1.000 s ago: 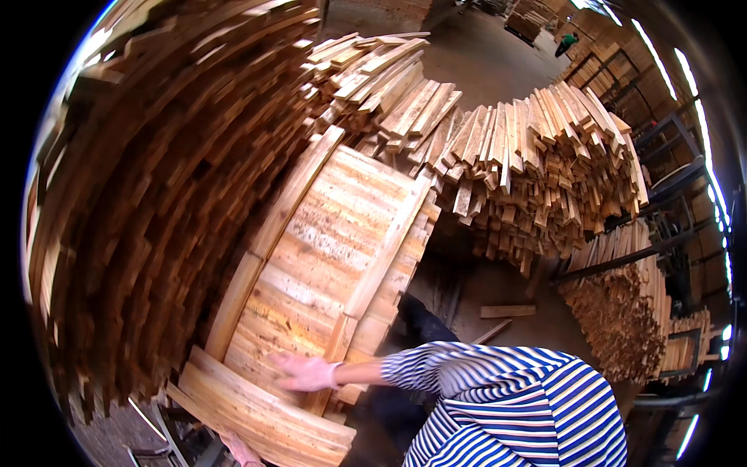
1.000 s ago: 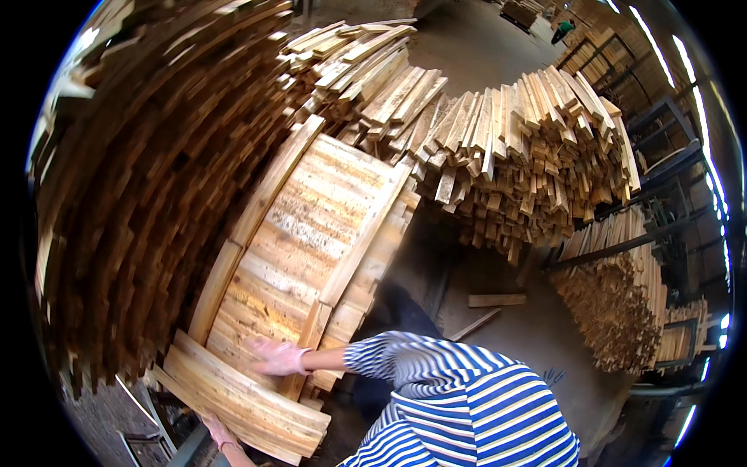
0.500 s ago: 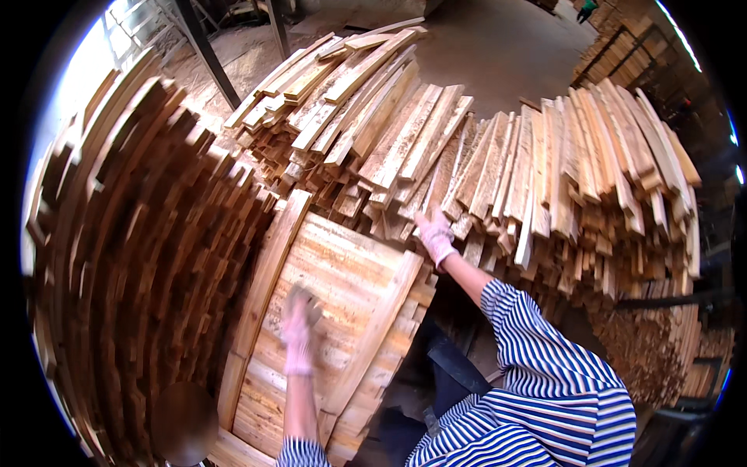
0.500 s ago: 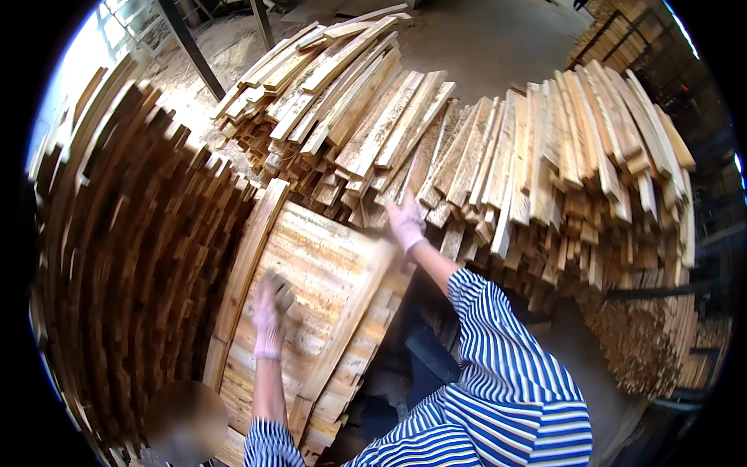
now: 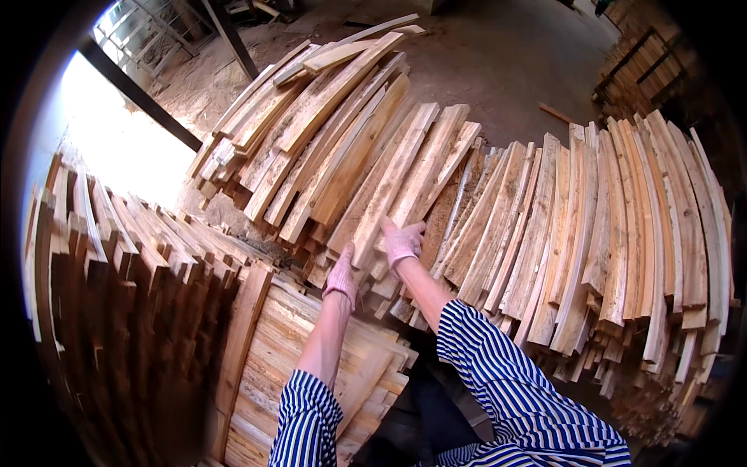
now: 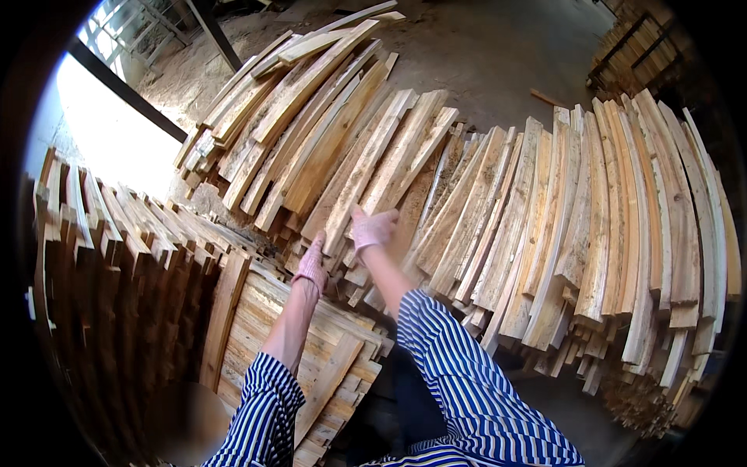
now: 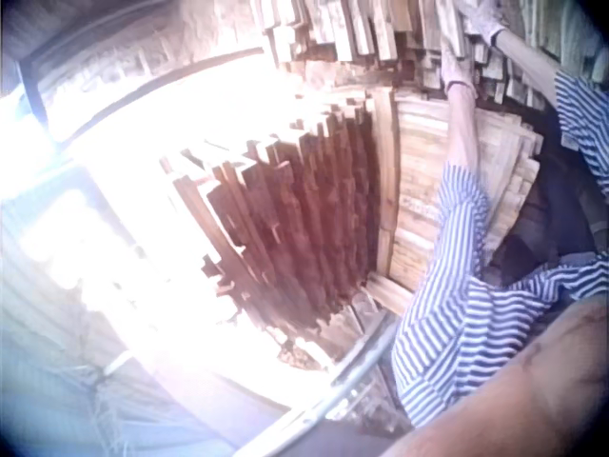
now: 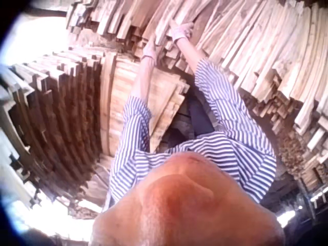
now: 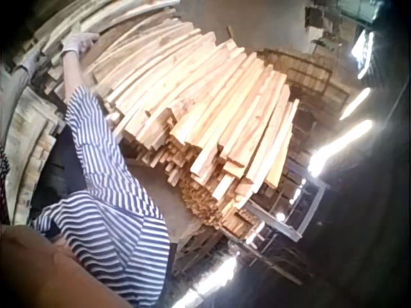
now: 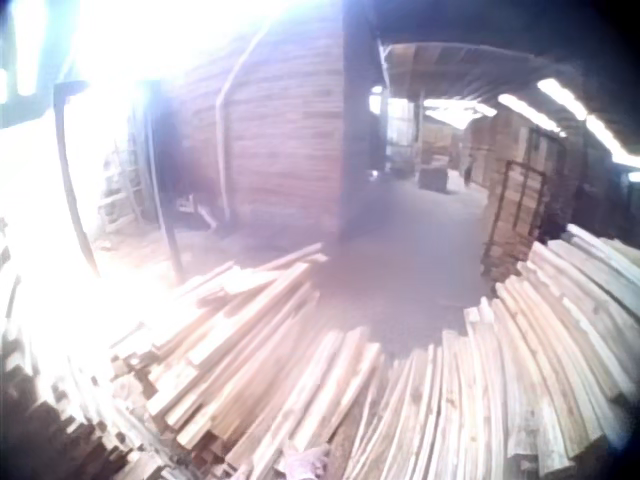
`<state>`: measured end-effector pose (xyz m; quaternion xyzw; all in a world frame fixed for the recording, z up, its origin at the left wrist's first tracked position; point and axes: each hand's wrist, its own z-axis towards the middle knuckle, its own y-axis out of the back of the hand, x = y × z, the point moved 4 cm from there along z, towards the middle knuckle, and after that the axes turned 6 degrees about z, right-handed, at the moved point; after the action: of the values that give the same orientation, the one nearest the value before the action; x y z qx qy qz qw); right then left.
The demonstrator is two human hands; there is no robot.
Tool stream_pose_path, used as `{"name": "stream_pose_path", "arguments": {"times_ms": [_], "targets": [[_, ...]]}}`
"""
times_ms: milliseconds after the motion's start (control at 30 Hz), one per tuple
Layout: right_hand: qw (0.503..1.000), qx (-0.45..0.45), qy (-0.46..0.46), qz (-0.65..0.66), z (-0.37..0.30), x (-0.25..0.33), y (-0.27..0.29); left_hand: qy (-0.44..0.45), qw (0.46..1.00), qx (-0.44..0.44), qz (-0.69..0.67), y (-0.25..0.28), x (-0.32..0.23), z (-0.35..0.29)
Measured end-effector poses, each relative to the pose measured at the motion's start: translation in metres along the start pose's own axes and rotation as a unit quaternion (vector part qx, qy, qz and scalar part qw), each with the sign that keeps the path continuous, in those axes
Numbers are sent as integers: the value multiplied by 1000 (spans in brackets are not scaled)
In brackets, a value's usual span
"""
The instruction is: The person repeatedly picks up small stacks of wooden planks from a large pile and places them onto a wooden pallet. They wear pink gloves and a striped shirt while working in a warehouse environment.
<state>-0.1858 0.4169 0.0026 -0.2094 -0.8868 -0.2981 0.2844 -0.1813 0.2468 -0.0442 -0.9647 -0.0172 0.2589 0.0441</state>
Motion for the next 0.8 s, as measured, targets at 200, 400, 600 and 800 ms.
{"name": "stream_pose_path", "arguments": {"times_ms": [200,400,600,800], "targets": [[977,121,29,173,25,-13,96,75,981,176,24,-72,14,-106],[957,229,28,178,-20,-21,160,52,946,294,127,-122,-4,-135],[906,352,-27,233,-104,-114,164,-42,926,338,165,-51,47,-196],[866,341,-19,365,-131,-181,98,-91,903,148,393,48,81,-310]]}}
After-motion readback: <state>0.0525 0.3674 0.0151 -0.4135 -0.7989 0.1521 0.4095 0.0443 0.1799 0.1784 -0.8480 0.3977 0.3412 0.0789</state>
